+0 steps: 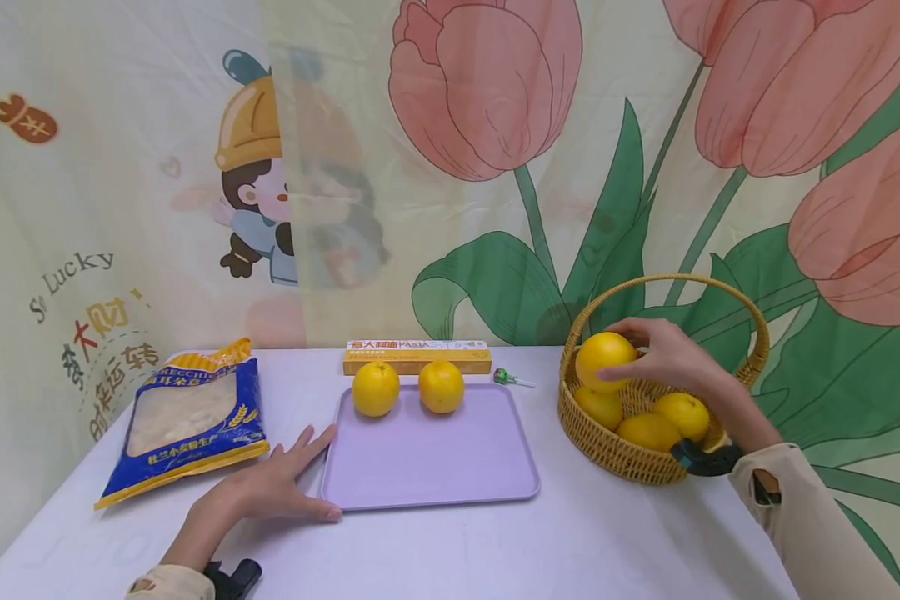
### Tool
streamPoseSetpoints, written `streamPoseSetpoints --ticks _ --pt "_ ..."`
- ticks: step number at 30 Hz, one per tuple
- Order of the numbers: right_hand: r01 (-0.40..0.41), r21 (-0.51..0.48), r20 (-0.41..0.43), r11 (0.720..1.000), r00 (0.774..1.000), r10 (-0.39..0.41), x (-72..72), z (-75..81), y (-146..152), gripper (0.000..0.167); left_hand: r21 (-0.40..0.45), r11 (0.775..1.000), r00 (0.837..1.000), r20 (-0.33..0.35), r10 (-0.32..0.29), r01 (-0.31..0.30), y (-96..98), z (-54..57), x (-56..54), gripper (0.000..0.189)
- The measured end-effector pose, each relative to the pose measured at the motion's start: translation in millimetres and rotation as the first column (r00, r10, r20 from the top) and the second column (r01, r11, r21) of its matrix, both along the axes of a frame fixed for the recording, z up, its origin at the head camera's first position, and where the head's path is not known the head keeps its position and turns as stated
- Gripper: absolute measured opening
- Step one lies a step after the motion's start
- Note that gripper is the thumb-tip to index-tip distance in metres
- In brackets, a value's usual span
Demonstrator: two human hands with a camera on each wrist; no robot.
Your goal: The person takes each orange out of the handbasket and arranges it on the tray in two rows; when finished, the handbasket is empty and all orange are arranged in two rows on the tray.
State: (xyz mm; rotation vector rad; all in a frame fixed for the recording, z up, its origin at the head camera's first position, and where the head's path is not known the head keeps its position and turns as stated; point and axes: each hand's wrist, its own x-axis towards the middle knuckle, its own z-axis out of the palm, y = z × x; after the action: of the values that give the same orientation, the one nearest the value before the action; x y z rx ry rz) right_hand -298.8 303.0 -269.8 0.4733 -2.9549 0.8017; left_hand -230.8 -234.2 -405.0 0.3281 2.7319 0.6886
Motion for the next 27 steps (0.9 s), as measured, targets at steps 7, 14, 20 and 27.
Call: streamPoseSetpoints --ticks 7,14,20,27 --pt "-0.071 -0.205 0.046 0.976 0.996 0.082 -5.5 -5.9 -20 0.071 0.013 1.000 1.000 0.001 0.003 -0.003 -0.5 1.4 1.0 0.123" --pt "-0.068 -0.384 0.076 0.921 0.992 0.105 -16.5 -21.4 -42 0.069 0.020 1.000 1.000 0.007 0.009 -0.010 -0.5 0.9 1.5 0.124" --pt "-0.077 -0.504 0.078 0.861 0.988 0.134 -23.6 -37.9 -64 0.067 0.019 1.000 1.000 0.001 0.005 -0.005 -1.0 -0.1 1.4 0.123" --pt "-0.067 -0.572 0.100 0.818 0.984 0.150 -30.9 -61.0 -88 0.067 0.021 1.000 1.000 0.008 0.016 -0.016 -0.8 -1.1 1.6 0.124"
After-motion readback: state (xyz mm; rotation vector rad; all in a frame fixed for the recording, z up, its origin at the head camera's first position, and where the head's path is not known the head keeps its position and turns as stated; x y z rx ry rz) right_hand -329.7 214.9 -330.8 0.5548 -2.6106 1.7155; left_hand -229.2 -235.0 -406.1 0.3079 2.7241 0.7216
